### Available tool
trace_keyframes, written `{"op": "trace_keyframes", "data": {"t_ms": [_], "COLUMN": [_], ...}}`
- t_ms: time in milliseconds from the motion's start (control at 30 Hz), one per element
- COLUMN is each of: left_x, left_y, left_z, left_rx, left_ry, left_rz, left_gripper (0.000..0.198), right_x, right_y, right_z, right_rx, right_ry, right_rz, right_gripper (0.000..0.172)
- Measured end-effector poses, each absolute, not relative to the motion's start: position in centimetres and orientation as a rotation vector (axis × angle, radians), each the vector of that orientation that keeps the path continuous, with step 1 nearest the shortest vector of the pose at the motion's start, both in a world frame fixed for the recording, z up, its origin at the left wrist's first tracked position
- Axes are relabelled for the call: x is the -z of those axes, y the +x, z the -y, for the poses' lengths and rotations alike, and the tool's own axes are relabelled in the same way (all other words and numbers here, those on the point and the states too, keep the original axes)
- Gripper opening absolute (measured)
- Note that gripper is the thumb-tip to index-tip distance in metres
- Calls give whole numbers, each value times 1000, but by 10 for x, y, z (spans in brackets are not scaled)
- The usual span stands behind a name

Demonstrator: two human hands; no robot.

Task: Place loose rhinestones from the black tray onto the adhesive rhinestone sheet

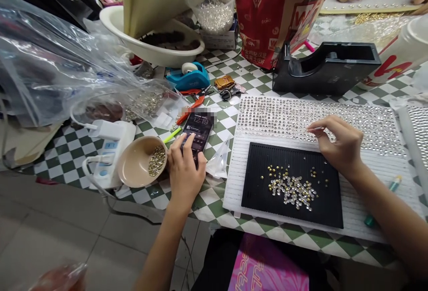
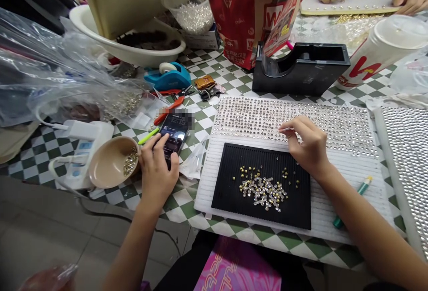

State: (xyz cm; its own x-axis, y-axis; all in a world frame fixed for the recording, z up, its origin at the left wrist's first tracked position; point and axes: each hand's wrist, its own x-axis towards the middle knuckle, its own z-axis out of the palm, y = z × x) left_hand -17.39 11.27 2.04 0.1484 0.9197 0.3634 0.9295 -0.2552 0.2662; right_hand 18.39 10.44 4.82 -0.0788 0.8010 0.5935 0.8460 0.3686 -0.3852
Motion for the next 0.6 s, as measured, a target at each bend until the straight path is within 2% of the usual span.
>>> {"op": "trace_keyframes", "data": {"t_ms": [200, 600], "left_x": [-21, -27], "left_y": [-173, -170], "left_z": [-113, -118], "left_rx": [662, 633], "left_ry": [-2369, -2406], "left_rz": [1924, 1990], "left_gripper": [43, 47], "right_x": [-48, -47], "right_y": [183, 184], "right_z": [-104, -105], "right_rx": [69, 72], "right_ry": [-1441, -1427], "right_rz": [1847, 1841], "right_gripper": [22, 21]}}
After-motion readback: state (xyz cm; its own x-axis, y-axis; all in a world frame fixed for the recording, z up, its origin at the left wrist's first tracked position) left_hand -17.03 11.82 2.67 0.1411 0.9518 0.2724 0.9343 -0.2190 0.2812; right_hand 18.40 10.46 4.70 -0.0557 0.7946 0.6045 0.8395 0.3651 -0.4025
